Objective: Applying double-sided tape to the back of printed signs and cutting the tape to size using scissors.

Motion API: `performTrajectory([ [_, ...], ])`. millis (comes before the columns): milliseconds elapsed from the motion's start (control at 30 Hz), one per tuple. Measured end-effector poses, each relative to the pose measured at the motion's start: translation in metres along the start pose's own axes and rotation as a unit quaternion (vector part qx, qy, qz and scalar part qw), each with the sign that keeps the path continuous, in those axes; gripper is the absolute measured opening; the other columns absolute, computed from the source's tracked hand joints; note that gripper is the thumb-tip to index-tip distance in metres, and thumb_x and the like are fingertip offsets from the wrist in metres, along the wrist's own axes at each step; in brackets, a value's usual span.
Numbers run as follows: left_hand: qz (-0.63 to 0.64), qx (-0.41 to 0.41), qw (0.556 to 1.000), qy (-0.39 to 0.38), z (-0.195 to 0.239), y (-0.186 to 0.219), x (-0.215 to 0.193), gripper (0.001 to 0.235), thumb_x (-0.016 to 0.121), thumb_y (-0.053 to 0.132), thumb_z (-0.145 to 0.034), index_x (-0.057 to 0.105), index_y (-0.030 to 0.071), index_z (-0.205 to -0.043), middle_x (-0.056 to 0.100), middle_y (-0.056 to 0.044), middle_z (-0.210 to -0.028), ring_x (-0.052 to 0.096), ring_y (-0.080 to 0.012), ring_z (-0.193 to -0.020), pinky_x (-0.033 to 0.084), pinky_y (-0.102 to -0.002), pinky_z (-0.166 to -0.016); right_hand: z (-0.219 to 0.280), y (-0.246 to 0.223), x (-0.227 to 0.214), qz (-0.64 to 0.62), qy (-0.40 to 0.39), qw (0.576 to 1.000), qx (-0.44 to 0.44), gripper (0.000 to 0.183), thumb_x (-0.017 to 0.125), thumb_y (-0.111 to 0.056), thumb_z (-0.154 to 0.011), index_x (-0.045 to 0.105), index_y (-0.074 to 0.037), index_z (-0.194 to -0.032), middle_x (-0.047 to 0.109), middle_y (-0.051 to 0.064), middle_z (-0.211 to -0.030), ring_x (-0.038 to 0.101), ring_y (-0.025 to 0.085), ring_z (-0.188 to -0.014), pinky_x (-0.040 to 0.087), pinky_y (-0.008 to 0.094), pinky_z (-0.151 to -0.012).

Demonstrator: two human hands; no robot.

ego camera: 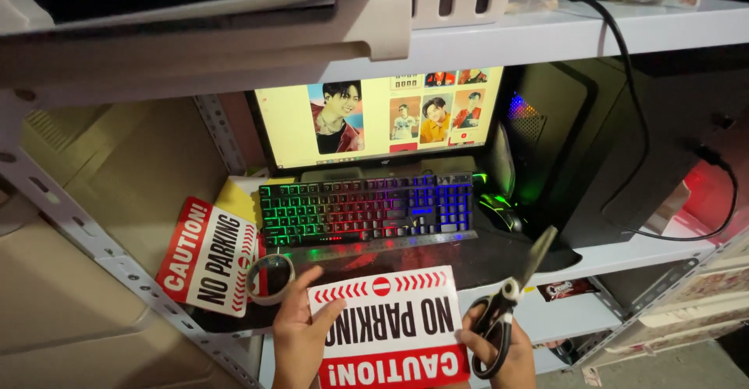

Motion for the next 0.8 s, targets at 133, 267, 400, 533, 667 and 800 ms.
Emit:
performTrajectory([
  [133,-0.049,-0.086,0.995,0.009,0.011,-0.014,-0.003,0.043,0.084,0.000,-0.079,0.078,0.009,-0.120,0.086,-0.013,-0.098,0.076,-0.0170,-0.085,0.062,-0.030,-0.079,-0.014,-0.001,0.001,-0.031,0.012,0.999,-0.005,0.032,0.077,0.021,-0.073,0.069,0.015,-0.104,0.070,0.026,-0.095,0.064,0.039,-0.086,0.054,0.051,-0.081],
  [267,-0.175,0.017,0.984,-0.015,0.013,-0.014,-0.003,0.024,0.088,0.019,-0.076,0.083,0.012,-0.099,0.086,-0.001,-0.087,0.074,-0.0068,-0.076,0.059,-0.024,-0.072,-0.013,-0.015,0.004,0.028,0.008,0.995,-0.093,0.032,0.080,0.012,-0.074,0.068,0.004,-0.103,0.070,0.017,-0.089,0.063,0.028,-0.082,0.051,0.040,-0.077],
  [400,-0.208,-0.108,0.971,-0.035,0.026,0.006,0.001,0.023,0.080,0.026,-0.084,0.081,0.011,-0.102,0.088,-0.004,-0.087,0.081,-0.0133,-0.071,0.061,-0.028,-0.060,-0.018,-0.008,-0.001,0.070,0.020,0.986,-0.150,0.030,0.082,0.005,-0.075,0.069,-0.001,-0.102,0.073,0.013,-0.088,0.066,0.023,-0.080,0.053,0.037,-0.078],
  [533,-0.139,-0.119,0.982,-0.048,0.025,-0.004,-0.003,0.017,0.082,0.016,-0.084,0.082,0.008,-0.100,0.085,-0.008,-0.076,0.072,-0.0134,-0.063,0.058,-0.030,-0.057,-0.020,-0.003,0.000,0.014,0.011,0.992,-0.122,0.032,0.080,0.010,-0.074,0.067,0.001,-0.102,0.070,0.016,-0.090,0.063,0.026,-0.079,0.050,0.038,-0.073],
  [667,-0.132,-0.110,0.983,-0.069,0.024,-0.002,-0.002,0.026,0.069,0.021,-0.092,0.081,0.011,-0.112,0.086,-0.008,-0.081,0.073,-0.0139,-0.065,0.056,-0.029,-0.057,-0.003,-0.015,0.008,0.066,0.072,0.989,-0.113,0.030,0.079,0.008,-0.072,0.070,0.000,-0.099,0.072,0.013,-0.087,0.064,0.022,-0.082,0.052,0.036,-0.078],
  [800,0.055,-0.235,0.954,-0.176,0.040,0.000,0.014,0.082,0.075,-0.005,-0.079,0.052,0.021,-0.153,0.082,-0.022,-0.110,0.074,-0.0299,-0.094,0.059,-0.043,-0.087,0.008,-0.016,0.004,0.065,0.169,0.973,-0.143,0.026,0.081,0.005,-0.072,0.072,0.001,-0.097,0.072,0.012,-0.092,0.065,0.019,-0.088,0.053,0.030,-0.085],
])
Point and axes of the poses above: each hand's wrist, its own z-axis away from the middle knuckle, its own x-axis out of the palm, y = z × x, the point moved 7 cm from there along -z, towards the middle knuckle
